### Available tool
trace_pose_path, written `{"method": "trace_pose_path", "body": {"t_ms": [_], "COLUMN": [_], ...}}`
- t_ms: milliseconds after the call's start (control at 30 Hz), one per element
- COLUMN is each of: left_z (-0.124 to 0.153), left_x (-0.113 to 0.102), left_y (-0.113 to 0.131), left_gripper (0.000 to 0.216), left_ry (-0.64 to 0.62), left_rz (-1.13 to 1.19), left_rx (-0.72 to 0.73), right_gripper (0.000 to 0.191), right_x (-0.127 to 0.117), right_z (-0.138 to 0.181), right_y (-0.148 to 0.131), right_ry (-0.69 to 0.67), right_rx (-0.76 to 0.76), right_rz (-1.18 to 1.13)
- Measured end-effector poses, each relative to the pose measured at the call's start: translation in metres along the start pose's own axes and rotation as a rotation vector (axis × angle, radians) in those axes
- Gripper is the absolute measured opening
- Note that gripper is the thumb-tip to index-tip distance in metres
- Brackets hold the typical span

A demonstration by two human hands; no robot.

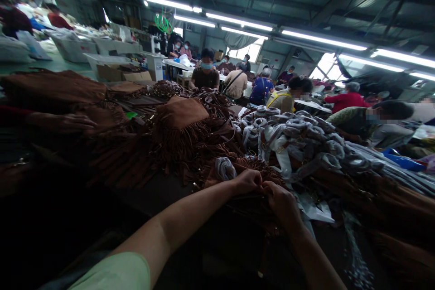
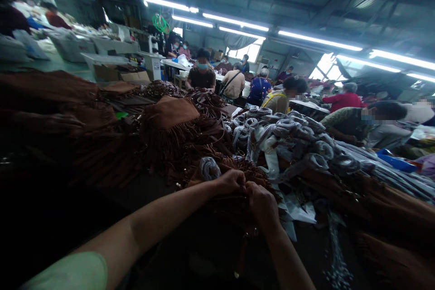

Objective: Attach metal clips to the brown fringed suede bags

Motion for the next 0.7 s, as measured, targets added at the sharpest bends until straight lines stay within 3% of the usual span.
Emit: {"method": "trace_pose_path", "body": {"t_ms": [67,133,200,233,333,400,533,633,700], "left_z": [0.015,0.034,0.053,0.061,0.08,0.086,0.089,0.086,0.087], "left_x": [-0.021,-0.052,-0.089,-0.105,-0.134,-0.141,-0.132,-0.118,-0.114], "left_y": [0.019,0.032,0.031,0.025,0.013,0.016,0.047,0.074,0.085], "left_gripper": [0.013,0.016,0.023,0.03,0.049,0.049,0.037,0.043,0.05], "left_ry": [0.068,0.162,0.182,0.12,-0.067,-0.029,0.139,0.057,-0.001], "left_rz": [-0.334,-0.659,-0.889,-0.931,-0.865,-0.825,-0.682,-0.291,-0.089], "left_rx": [0.084,0.116,-0.033,-0.137,-0.259,-0.263,-0.244,-0.18,-0.162], "right_gripper": [0.027,0.029,0.031,0.031,0.029,0.026,0.039,0.057,0.049], "right_x": [-0.004,-0.007,-0.008,-0.009,-0.014,-0.02,-0.037,-0.045,-0.049], "right_z": [0.003,0.006,0.007,0.008,0.008,0.008,0.011,0.015,0.018], "right_y": [0.0,0.001,0.002,0.002,-0.004,-0.017,-0.062,-0.086,-0.087], "right_ry": [0.021,0.042,0.072,0.091,0.147,0.183,0.237,0.259,0.299], "right_rx": [0.035,0.061,0.068,0.068,0.058,0.016,-0.185,-0.292,-0.302], "right_rz": [-0.049,-0.1,-0.136,-0.142,-0.127,-0.115,0.011,0.197,0.252]}}
Point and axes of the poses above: each hand's wrist, its own z-axis away from the middle knuckle, its own x-axis out of the palm, y = z × x, the point moved 4 cm from there along -z, towards the middle knuckle, and after that the axes turned 6 degrees about -y, right-handed, at the moved point
